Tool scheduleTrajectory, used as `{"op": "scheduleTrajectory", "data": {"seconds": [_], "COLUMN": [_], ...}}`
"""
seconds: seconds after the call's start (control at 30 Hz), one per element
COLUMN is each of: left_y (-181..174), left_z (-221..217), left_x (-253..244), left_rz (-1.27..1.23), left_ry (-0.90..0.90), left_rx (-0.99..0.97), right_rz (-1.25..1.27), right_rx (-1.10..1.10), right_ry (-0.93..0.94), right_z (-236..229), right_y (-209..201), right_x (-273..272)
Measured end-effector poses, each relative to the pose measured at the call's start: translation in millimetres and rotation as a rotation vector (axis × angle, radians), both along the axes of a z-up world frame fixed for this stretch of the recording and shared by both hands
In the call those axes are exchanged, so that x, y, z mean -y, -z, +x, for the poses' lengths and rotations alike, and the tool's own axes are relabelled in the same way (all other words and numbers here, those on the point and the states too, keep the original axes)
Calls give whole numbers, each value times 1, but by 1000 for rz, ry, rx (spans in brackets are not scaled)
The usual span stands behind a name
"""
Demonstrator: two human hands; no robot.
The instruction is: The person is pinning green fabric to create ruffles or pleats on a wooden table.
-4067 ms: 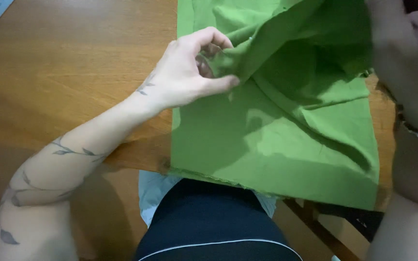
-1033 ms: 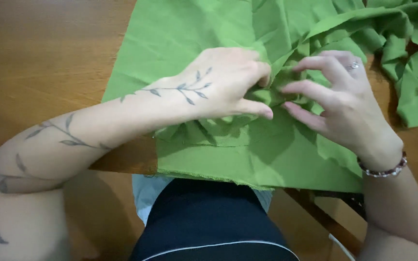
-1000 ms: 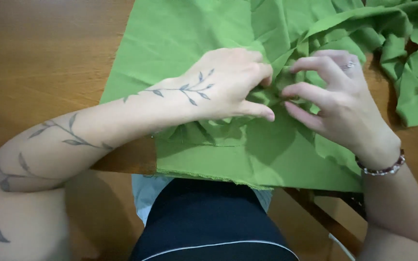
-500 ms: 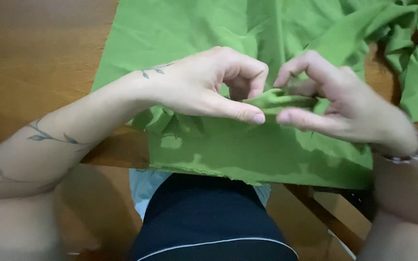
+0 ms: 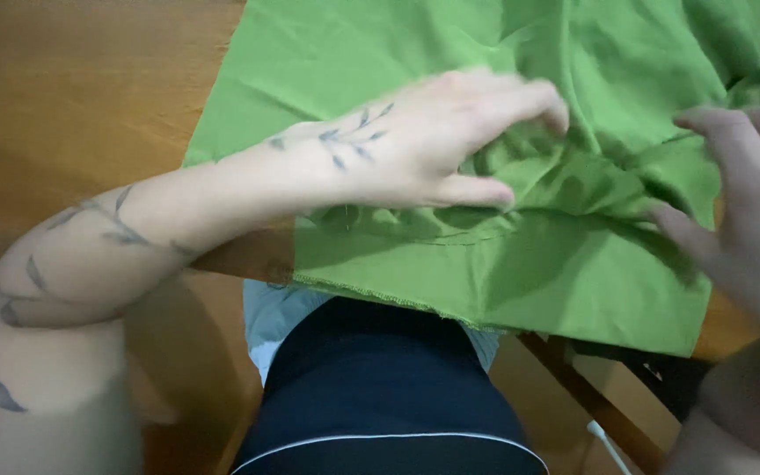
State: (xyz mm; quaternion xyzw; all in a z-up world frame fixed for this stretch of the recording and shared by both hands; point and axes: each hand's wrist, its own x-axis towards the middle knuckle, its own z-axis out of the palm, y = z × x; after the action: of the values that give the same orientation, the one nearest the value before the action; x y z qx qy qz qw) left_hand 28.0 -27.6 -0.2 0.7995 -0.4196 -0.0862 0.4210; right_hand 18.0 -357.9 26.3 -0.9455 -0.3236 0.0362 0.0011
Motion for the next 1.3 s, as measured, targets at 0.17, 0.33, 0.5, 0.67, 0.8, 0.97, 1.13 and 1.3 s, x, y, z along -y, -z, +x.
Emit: {"op": "scheduleTrajectory", "data": {"seconds": [0.17,0.33,0.5,0.67,0.8,0.97,1.13,1.3], "left_y": [-39,-25,-3,17,28,35,41,38], "left_z": [-34,-87,-120,-124,-120,-115,-115,-114], "left_x": [-44,-73,-80,-79,-81,-85,-86,-86], "left_rz": [53,99,82,11,-14,-54,-40,-8], "left_ry": [-169,-140,-290,-376,-389,-370,-343,-319], "left_rx": [310,304,382,410,373,238,194,275], "right_rz": [225,381,274,211,256,279,280,270], "right_rx": [111,90,57,-40,-97,-70,-92,17], "right_ry": [-522,-843,-749,-690,-721,-775,-783,-765], "right_z": [-19,-21,-9,-2,-3,-3,-5,-6], "right_y": [-23,9,22,19,19,16,14,22], "right_x": [-100,-130,-136,-124,-126,-129,-133,-135]}}
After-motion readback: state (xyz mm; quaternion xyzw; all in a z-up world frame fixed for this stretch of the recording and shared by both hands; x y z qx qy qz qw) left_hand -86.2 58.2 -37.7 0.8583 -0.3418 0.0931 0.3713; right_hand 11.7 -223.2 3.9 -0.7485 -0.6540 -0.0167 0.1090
